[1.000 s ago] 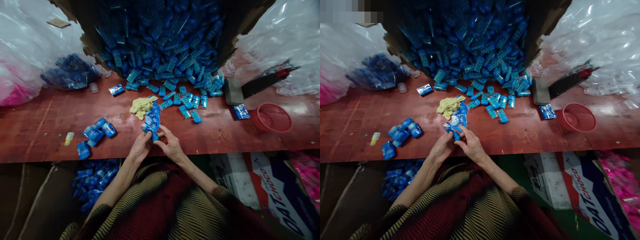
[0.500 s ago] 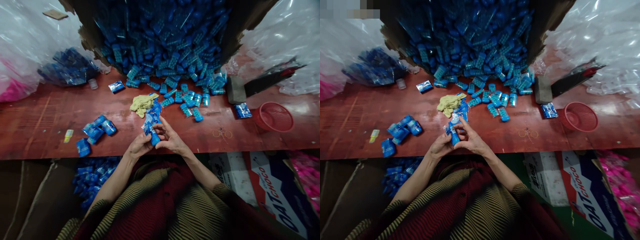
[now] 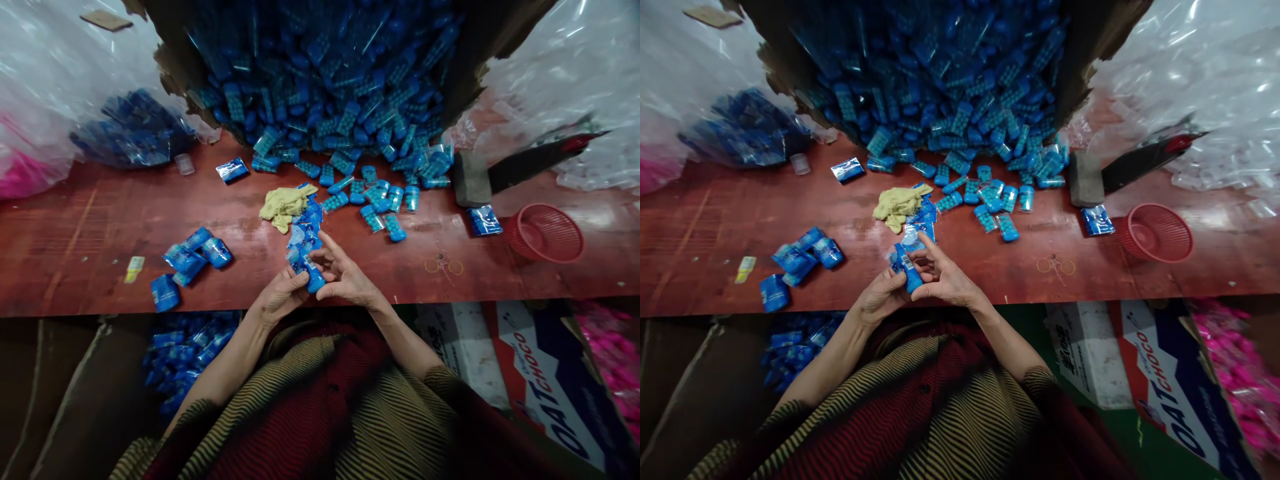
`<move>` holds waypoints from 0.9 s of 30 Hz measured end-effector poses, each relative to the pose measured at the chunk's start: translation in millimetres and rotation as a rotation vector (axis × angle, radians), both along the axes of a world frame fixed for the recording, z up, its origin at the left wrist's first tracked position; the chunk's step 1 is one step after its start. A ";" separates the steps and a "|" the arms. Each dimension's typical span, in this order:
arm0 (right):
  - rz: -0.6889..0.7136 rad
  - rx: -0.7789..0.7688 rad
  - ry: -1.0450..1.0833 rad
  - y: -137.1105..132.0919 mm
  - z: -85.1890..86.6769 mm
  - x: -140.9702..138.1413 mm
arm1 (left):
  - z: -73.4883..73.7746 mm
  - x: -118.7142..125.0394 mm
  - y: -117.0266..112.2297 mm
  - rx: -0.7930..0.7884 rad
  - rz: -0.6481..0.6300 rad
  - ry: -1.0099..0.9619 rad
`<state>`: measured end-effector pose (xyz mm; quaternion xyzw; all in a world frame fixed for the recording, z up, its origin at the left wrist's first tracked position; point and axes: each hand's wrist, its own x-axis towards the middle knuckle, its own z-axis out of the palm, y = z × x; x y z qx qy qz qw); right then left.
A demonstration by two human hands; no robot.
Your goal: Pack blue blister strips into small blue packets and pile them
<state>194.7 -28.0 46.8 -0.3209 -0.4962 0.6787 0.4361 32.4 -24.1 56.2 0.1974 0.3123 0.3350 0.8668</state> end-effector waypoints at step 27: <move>-0.213 -0.004 -0.037 -1.1 -9.9 -4.1 | 18.1 28.7 -16.0 -0.036 0.173 0.094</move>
